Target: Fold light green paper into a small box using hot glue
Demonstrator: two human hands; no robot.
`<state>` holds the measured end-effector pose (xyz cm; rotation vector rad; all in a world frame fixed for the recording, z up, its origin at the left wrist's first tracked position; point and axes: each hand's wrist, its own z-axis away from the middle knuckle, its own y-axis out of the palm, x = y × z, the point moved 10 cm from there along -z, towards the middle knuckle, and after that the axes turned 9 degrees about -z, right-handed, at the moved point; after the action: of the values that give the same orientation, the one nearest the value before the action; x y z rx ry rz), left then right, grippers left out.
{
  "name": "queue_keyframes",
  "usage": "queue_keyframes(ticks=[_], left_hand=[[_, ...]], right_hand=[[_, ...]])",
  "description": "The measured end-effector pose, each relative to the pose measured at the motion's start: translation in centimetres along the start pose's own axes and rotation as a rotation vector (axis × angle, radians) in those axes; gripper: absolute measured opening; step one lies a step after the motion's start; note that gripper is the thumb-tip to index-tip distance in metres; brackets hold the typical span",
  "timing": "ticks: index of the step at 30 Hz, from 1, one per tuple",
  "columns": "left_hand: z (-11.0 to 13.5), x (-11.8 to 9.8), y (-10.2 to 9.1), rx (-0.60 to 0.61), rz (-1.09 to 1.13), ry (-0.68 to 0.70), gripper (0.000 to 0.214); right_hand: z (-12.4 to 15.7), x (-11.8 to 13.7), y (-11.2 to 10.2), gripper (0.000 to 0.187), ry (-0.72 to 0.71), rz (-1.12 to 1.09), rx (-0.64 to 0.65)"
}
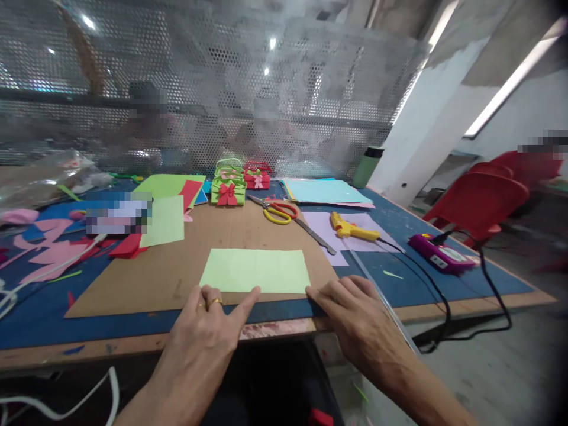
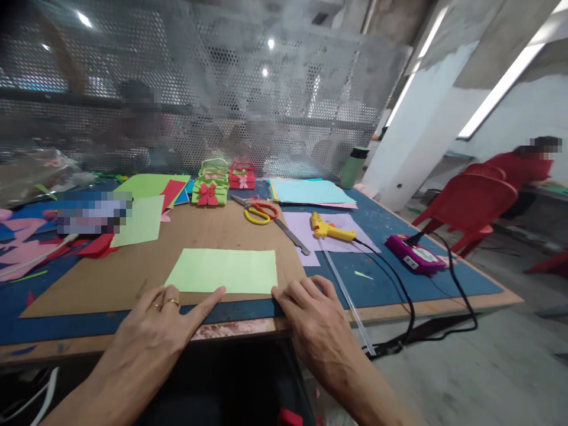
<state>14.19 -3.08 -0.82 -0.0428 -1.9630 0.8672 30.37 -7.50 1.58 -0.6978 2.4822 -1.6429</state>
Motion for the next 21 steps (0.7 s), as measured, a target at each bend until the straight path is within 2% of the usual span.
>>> queue_keyframes(ticks=[3, 5, 7, 9, 11, 14, 16, 21], left_hand=[[-0.1, 0.1, -0.5, -0.018, -0.011, 0.002, 0.078], [-0.1, 0.1, -0.6, -0.019, 0.024, -0.005, 0.076], [-0.1, 0.1, -0.5, -0.010, 0.065, -0.014, 0.075], [-0.1, 0.1, -0.3, 0.001, 0.070, -0.025, 0.075], [-0.1, 0.1, 0.0, 0.004, 0.053, -0.035, 0.075], [0.0, 0.3, 0.5, -0.017, 0.072, -0.034, 0.072], [0.2, 0.8, 1.0, -0.014, 0.125, -0.045, 0.069], [-0.2, 2.4, 1.8, 0.026, 0.299, -0.110, 0.058]], right_hand=[[0.3, -0.6, -1.3, 0.029, 0.061, 0.078, -0.019], [-0.1, -0.3, -2.5, 0.031, 0.070, 0.100, -0.092], [-1.0, 0.5, -3.6, 0.034, 0.047, 0.009, -0.201], [-2.4, 1.0, -3.5, 0.032, 0.025, -0.188, -0.231], [-4.2, 0.9, -1.4, 0.024, 0.071, -0.355, -0.105], [-6.1, 0.1, 2.1, 0.016, 0.191, -0.411, 0.108], [-6.8, -0.5, 3.1, 0.015, 0.233, -0.406, 0.153], [-7.6, -1.5, 4.1, 0.013, 0.309, -0.402, 0.224]])
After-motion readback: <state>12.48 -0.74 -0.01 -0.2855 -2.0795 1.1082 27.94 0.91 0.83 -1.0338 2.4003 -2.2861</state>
